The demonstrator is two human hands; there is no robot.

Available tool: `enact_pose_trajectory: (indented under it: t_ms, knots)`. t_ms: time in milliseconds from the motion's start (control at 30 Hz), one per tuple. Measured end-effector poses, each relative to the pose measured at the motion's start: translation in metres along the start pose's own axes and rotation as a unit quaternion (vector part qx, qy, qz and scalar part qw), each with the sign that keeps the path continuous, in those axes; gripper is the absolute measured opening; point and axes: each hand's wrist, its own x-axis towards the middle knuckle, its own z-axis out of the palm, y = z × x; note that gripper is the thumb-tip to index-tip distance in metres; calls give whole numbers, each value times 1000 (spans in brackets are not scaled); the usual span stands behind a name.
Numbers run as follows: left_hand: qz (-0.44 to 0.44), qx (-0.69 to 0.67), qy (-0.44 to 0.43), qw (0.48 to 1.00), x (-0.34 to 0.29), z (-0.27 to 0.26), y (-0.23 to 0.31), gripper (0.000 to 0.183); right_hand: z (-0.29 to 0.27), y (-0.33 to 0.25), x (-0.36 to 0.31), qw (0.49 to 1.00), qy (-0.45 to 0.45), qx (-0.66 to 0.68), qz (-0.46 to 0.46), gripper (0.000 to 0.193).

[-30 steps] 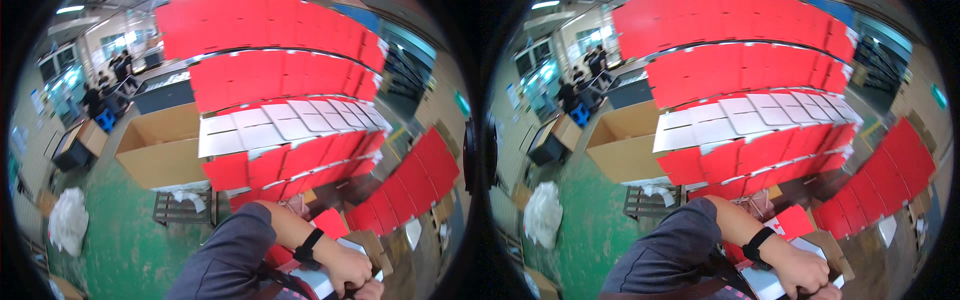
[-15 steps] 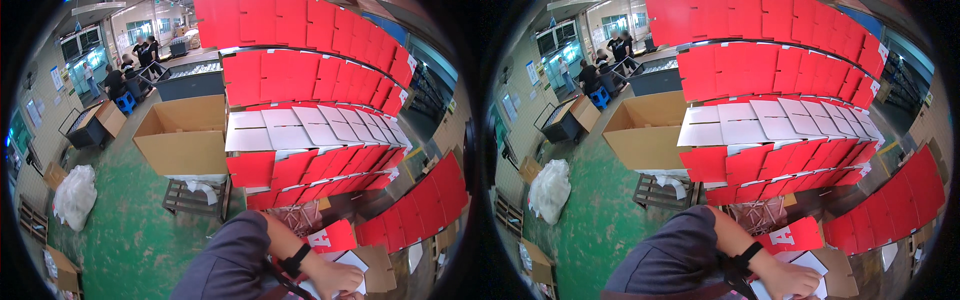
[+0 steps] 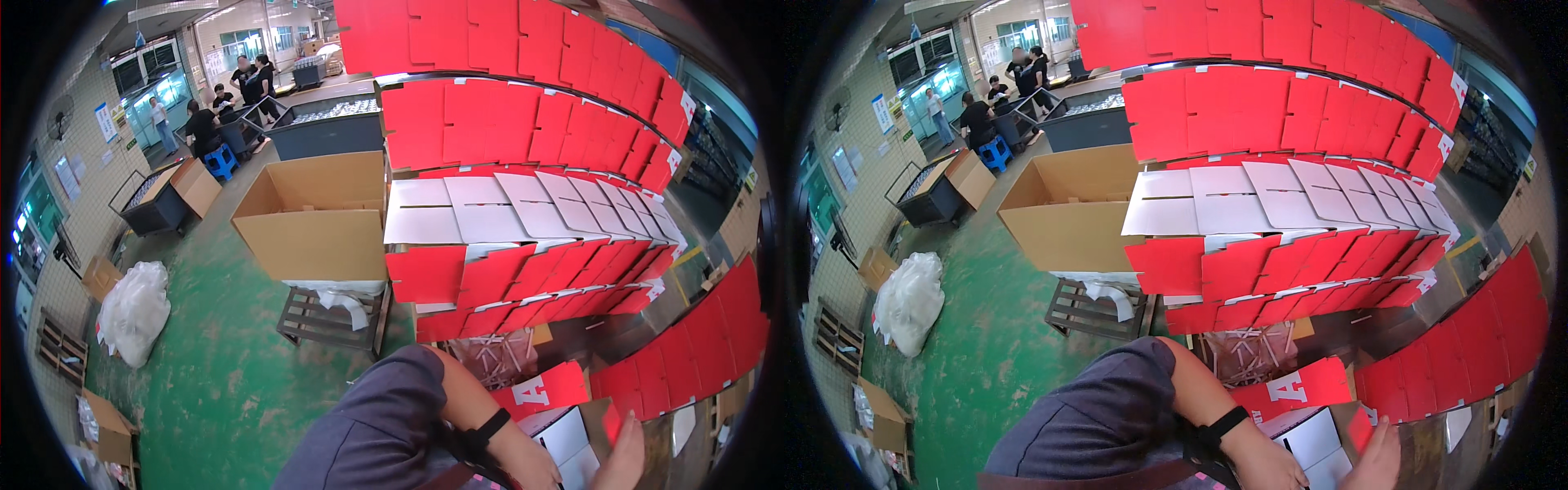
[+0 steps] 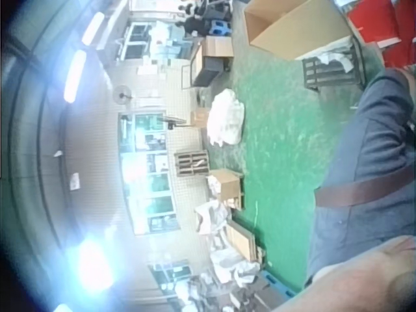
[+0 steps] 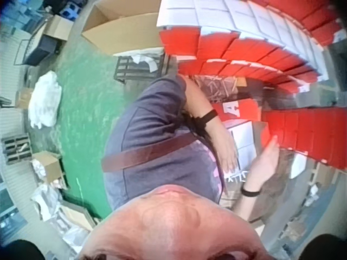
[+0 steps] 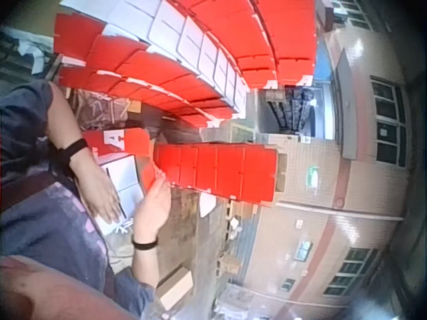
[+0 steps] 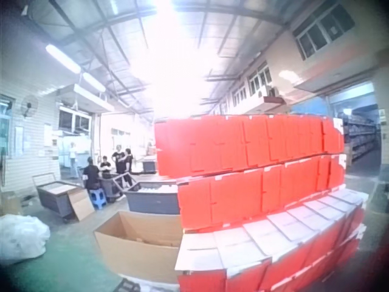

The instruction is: The user is folding and assembling red and white cardboard boxes at a workstation in a warehouse environment.

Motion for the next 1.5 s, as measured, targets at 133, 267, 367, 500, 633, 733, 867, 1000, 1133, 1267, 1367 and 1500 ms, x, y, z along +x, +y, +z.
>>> enact_pose_trajectory:
  t_ms: [133,267,367,500,633,733,867,1000,1133,1267,1367,1500]
  knots:
    - [-39,-49,5,998,0,5,1,46,-23,-26,-19,997,7,31,-77,50]
    - [-50,-71,-10,996,4,9,5,42,-55,7,-11,741,-393,484,250,70]
    - [-61,-88,-20,994,3,5,5,38,-1,-6,-39,974,-177,134,-49,71]
    - [-93,-106,-30,990,-6,-2,7,35,30,-36,-59,988,-127,53,-75,78]
    - [-120,-131,-35,984,-15,-22,19,31,23,-28,-56,971,-177,140,-82,73]
    - [-39,-174,41,983,-36,-49,56,29,-1,12,-88,562,-266,717,314,62]
    - [-20,-224,150,963,-54,-65,91,25,-43,17,-148,708,-180,652,204,41]
    - [-12,-257,279,925,-26,-22,29,27,-18,0,-134,687,-103,649,311,33]
    - [16,10,256,967,-54,-54,52,27,1,12,-148,749,-94,615,230,26]
    - [-62,194,197,959,-55,-18,9,39,30,7,-150,868,-17,491,75,24]
    - [-149,161,393,893,-52,-24,16,59,63,-3,-169,823,60,519,223,26]
    - [-104,-43,464,879,-32,43,-66,89,78,-15,-165,707,134,598,352,28]
